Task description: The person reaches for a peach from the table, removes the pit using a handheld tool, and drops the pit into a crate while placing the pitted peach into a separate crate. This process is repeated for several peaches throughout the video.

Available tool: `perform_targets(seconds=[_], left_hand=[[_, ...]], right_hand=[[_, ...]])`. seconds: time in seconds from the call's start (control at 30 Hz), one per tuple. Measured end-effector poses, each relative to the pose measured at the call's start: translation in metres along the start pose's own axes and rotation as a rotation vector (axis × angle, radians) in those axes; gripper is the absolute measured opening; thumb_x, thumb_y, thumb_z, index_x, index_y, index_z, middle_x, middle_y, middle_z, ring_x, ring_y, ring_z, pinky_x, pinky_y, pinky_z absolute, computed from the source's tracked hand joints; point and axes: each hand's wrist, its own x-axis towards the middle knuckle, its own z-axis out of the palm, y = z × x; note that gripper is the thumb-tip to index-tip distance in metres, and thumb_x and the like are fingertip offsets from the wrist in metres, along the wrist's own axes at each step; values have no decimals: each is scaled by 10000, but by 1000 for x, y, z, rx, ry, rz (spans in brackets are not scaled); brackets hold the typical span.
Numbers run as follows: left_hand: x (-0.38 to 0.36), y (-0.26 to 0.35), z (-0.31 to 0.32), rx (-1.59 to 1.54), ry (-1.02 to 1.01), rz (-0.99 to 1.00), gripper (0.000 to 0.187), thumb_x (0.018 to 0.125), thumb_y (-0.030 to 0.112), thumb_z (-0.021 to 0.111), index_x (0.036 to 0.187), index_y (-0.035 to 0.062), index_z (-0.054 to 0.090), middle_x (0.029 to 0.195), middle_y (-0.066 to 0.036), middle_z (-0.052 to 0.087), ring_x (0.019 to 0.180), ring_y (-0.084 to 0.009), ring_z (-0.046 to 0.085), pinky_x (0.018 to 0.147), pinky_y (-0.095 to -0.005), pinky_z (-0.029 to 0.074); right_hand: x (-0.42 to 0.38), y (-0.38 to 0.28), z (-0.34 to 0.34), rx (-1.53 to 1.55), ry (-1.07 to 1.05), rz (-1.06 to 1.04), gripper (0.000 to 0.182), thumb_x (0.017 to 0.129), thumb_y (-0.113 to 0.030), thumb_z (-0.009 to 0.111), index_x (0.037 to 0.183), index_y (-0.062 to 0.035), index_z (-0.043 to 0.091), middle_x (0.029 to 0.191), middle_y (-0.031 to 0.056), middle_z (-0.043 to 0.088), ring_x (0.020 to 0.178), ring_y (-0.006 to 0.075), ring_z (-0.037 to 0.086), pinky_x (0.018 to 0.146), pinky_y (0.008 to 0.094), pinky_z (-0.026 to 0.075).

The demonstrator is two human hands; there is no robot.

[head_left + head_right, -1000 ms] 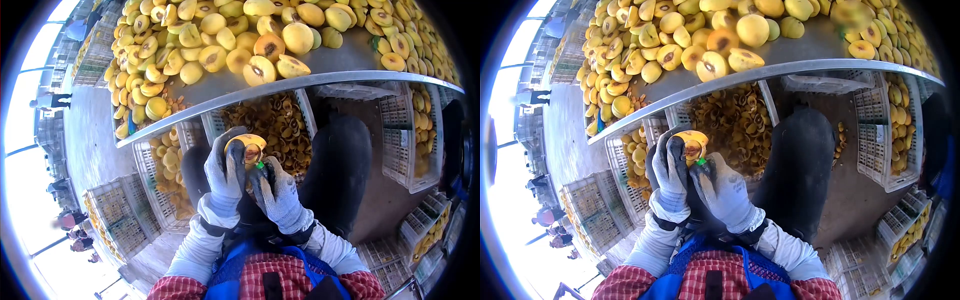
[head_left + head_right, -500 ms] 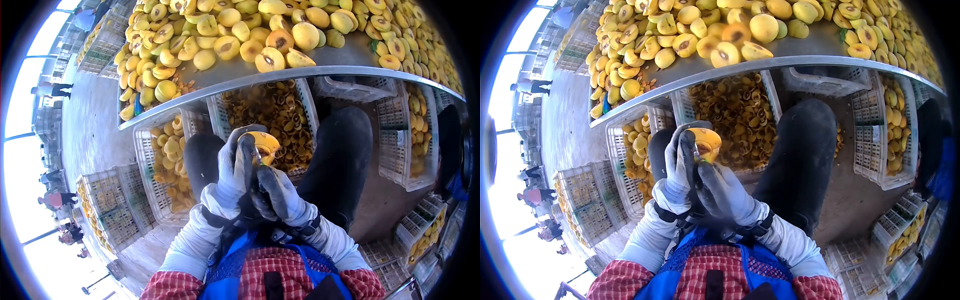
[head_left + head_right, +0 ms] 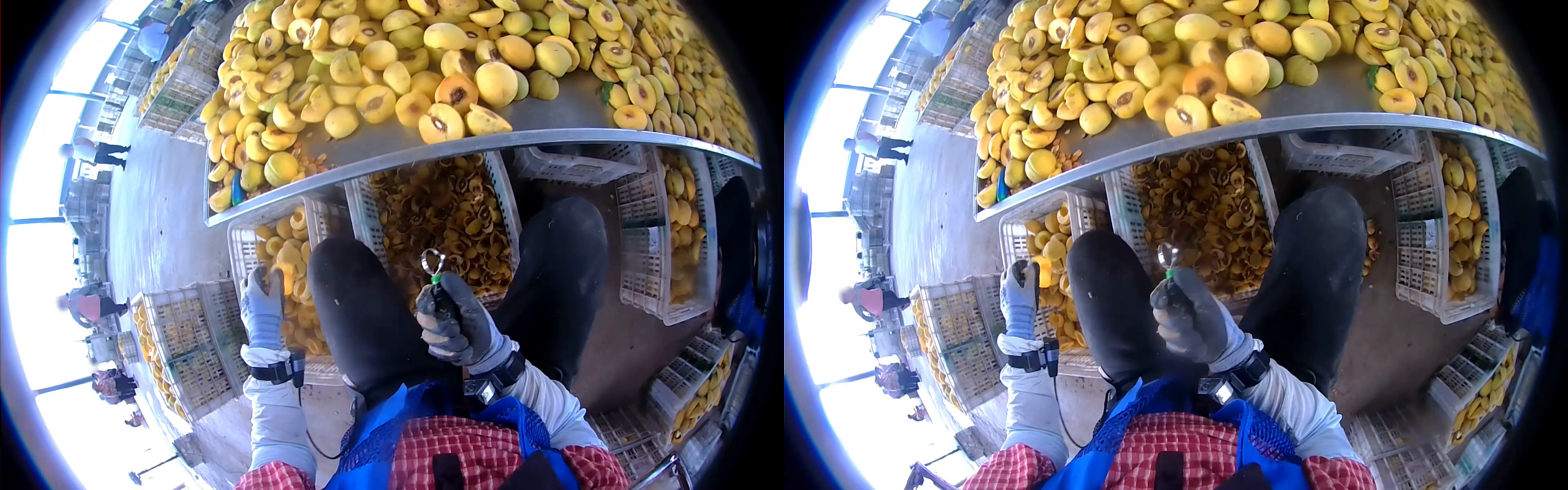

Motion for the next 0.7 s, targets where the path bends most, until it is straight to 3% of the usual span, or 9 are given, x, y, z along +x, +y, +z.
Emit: perform_targets(seconds=[0.1, 0.2, 0.27, 0.33, 0.43, 0.5, 0.57, 0.63, 0.7], left_hand=[[-2, 85, -12, -476, 115, 204, 355, 837, 223, 658, 1124, 25, 593, 992, -121, 624, 800, -204, 621, 721, -315, 498], [18, 195, -4, -416, 60, 626, 334, 823, 191, 671, 1111, 38, 599, 948, -98, 645, 757, -196, 630, 723, -302, 486], [42, 258, 9, -268, -22, 724, 504, 813, 316, 674, 1219, 61, 518, 1075, -107, 619, 849, -233, 634, 741, -332, 492], [69, 306, 23, 32, -211, 756, 644, 785, 457, 648, 1281, 107, 431, 1147, -143, 574, 1015, -313, 590, 821, -383, 474], [117, 325, 53, -230, -576, 781, 804, 731, 510, 680, 1312, 55, 362, 1193, -200, 541, 1033, -340, 575, 825, -395, 474], [130, 321, 62, -445, -702, 800, 773, 701, 409, 752, 1282, 26, 415, 1164, -165, 544, 1018, -264, 558, 847, -355, 462], [121, 324, 52, -387, -705, 732, 694, 707, 313, 779, 1245, 5, 467, 1156, -138, 532, 1009, -208, 539, 852, -321, 452], [115, 327, 53, -170, -486, 770, 637, 695, 290, 783, 1197, 7, 512, 1098, -128, 544, 973, -211, 546, 822, -320, 456], [105, 318, 53, -354, -268, 806, 657, 668, 321, 783, 1191, 41, 500, 1082, -141, 540, 963, -255, 561, 826, -358, 472]], right_hand=[[10, -4, 4, -259, 244, 1, 509, 939, -538, 379, 916, -59, 550, 538, -4, 428, 374, 68, 372, 313, 192, 300], [12, -10, 12, -420, 394, -16, 509, 931, -546, 393, 902, -62, 546, 548, -5, 444, 370, 74, 376, 315, 190, 301], [7, -18, 11, -418, 434, -67, 504, 924, -550, 409, 906, -64, 545, 553, -5, 453, 370, 89, 385, 319, 204, 308], [3, -25, 7, -343, 475, -130, 500, 915, -554, 428, 911, -68, 542, 557, -3, 457, 370, 98, 390, 321, 212, 312], [3, -34, 17, -448, 682, -205, 486, 900, -557, 462, 927, -77, 539, 579, 5, 471, 379, 105, 402, 327, 220, 318], [3, -38, 21, -421, 686, -215, 476, 894, -555, 477, 932, -84, 537, 593, 8, 479, 388, 107, 409, 329, 221, 318], [4, -40, 21, -408, 691, -228, 459, 897, -541, 485, 937, -87, 537, 603, 10, 484, 396, 107, 412, 333, 222, 319], [4, -41, 20, -416, 697, -250, 435, 908, -516, 485, 944, -86, 540, 608, 10, 485, 403, 103, 412, 339, 222, 320], [3, -43, 17, -434, 715, -379, 411, 918, -487, 488, 953, -81, 540, 608, 8, 485, 407, 93, 411, 345, 216, 320]])
